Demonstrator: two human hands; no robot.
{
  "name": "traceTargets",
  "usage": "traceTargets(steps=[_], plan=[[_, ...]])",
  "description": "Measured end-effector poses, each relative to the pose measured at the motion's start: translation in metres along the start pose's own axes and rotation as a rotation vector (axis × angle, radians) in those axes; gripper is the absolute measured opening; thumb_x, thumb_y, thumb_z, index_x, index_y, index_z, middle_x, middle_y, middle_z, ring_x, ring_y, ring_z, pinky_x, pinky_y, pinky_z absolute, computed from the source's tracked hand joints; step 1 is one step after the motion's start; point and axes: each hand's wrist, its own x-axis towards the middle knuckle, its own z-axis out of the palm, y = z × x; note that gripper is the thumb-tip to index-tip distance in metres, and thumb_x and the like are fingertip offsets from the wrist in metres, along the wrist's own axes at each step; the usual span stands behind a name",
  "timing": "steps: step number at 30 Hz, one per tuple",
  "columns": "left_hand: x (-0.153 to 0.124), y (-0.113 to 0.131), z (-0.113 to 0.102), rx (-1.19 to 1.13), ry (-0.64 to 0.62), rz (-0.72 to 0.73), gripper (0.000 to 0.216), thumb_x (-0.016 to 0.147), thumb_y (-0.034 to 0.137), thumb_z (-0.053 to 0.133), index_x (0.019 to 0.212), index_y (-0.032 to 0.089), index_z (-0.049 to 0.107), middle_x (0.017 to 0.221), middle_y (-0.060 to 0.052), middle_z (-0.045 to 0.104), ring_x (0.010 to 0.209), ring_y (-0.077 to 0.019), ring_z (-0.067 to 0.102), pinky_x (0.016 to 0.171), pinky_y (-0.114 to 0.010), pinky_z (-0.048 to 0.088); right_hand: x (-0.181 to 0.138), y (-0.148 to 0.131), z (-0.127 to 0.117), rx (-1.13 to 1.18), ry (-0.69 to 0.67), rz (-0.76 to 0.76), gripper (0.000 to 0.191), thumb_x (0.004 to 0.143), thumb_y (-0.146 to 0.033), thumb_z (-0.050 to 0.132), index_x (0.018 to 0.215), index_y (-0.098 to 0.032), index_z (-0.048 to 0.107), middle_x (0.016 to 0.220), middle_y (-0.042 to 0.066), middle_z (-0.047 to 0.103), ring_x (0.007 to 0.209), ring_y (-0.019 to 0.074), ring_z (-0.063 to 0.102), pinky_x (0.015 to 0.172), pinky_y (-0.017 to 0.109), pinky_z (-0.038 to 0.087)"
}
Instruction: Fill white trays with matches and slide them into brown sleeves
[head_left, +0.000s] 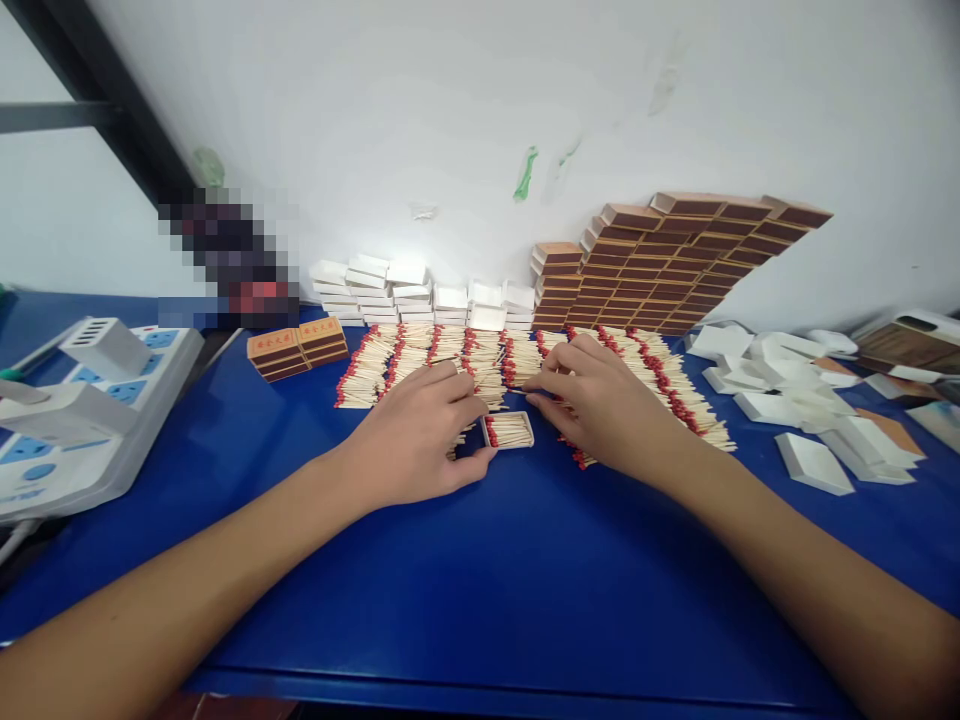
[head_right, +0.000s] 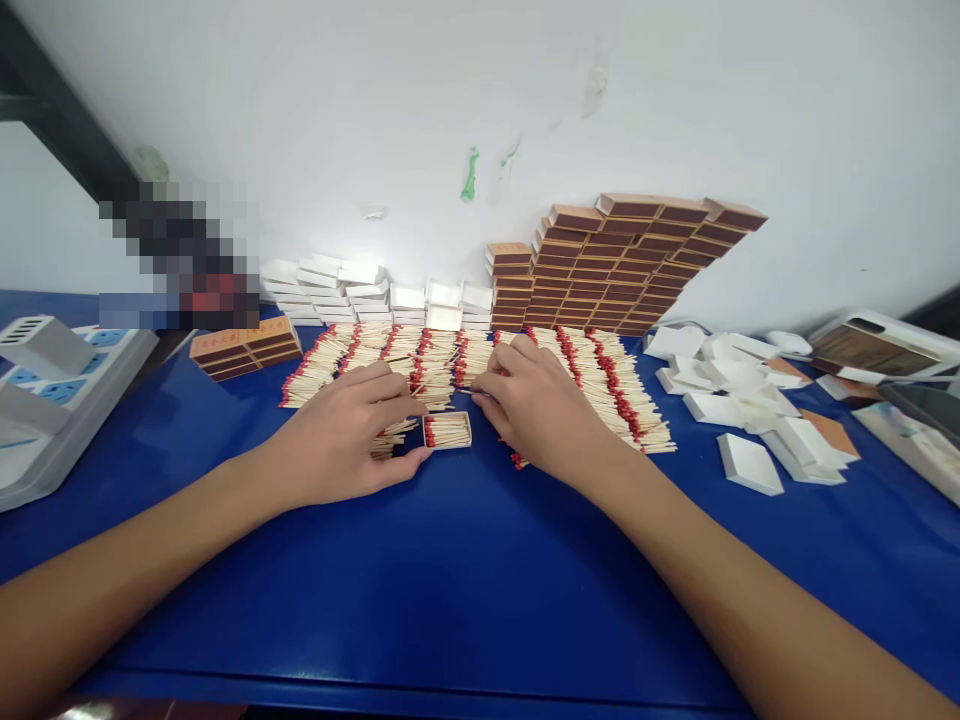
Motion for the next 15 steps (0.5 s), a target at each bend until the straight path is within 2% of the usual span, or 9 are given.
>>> traceTargets(steps=[15], plan=[[0.0000,0.0003,0.0004,0.005,0.006,0.003,0.027,0.099,0.039,0.071,0.111,0.016,0.077,0.094,-0.007,0.068,0.094,-0.0264,0.062,0.087,-0.042,0.053,0.0010,0.0008,0.0020,0.066,0.009,0.013,0.016,0.105,-0.018,0.060,0.098,-0.019,0.075,0.094,0.011,0.065,0.093,0.0274,0.055,0.084,0.044,0.049]])
